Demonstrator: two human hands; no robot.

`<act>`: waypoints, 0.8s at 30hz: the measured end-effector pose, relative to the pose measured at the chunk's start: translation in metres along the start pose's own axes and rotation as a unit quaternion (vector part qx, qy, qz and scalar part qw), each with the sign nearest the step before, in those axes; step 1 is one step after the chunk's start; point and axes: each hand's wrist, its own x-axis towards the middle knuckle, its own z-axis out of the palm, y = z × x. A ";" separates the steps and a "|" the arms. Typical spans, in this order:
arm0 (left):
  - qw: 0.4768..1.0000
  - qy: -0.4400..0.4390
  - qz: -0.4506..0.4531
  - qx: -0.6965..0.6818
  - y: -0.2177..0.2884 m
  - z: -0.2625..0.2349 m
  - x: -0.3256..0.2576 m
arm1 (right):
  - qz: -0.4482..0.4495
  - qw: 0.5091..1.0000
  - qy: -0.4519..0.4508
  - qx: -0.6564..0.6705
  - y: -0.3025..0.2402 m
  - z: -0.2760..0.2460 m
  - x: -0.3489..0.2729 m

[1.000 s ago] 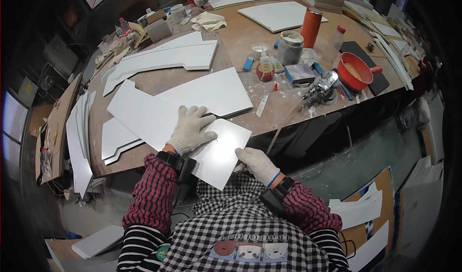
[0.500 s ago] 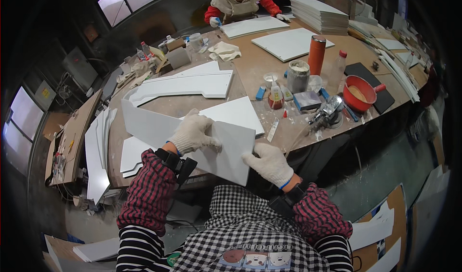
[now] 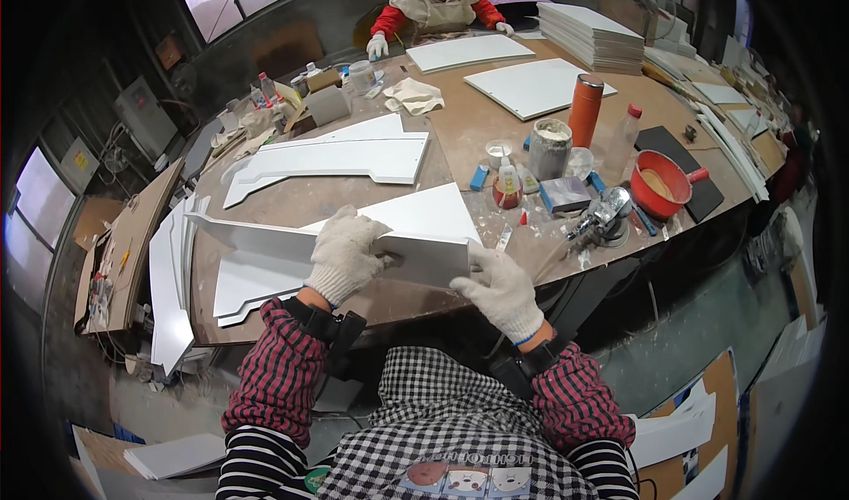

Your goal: The recorder applies glue from a bottle to the edges of white panels and joins them together on a workbench.

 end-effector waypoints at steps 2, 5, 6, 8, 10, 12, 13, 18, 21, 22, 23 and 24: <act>1.000 0.016 0.011 -0.009 -0.010 0.011 0.000 | 0.061 0.998 0.007 0.009 0.005 0.003 -0.014; 1.000 0.019 0.014 -0.011 -0.005 0.009 0.001 | -0.013 0.998 0.054 -0.034 0.009 0.003 -0.024; 1.000 0.008 0.006 -0.002 -0.003 0.006 0.000 | 0.029 0.999 0.025 -0.031 -0.001 -0.001 -0.025; 1.000 0.017 0.011 -0.003 -0.008 0.014 -0.002 | -0.011 0.999 0.029 -0.029 -0.005 -0.004 -0.025; 0.999 0.027 0.022 -0.003 -0.010 0.015 -0.003 | -0.051 0.998 0.038 -0.029 -0.012 -0.008 -0.023; 0.997 0.057 0.039 -0.022 -0.010 0.016 -0.006 | -0.071 0.996 0.027 -0.044 -0.021 -0.013 -0.019; 0.997 0.057 0.038 -0.022 -0.010 0.015 -0.007 | -0.071 0.996 0.026 -0.044 -0.024 -0.015 -0.018; 0.998 0.053 0.046 0.000 -0.013 0.018 -0.011 | -0.108 0.993 0.047 -0.023 -0.032 -0.029 -0.019; 0.999 0.041 0.036 -0.003 -0.012 0.016 -0.016 | -0.045 0.996 0.072 -0.025 -0.023 -0.031 -0.024; 0.999 0.041 0.033 -0.004 -0.012 0.015 -0.018 | -0.029 0.996 0.073 -0.031 -0.024 -0.032 -0.025; 0.999 0.031 0.029 0.002 -0.012 0.015 -0.020 | -0.030 0.997 0.070 -0.031 -0.024 -0.030 -0.027; 0.999 0.022 0.025 0.009 -0.011 0.014 -0.022 | -0.030 0.997 0.068 -0.037 -0.024 -0.029 -0.029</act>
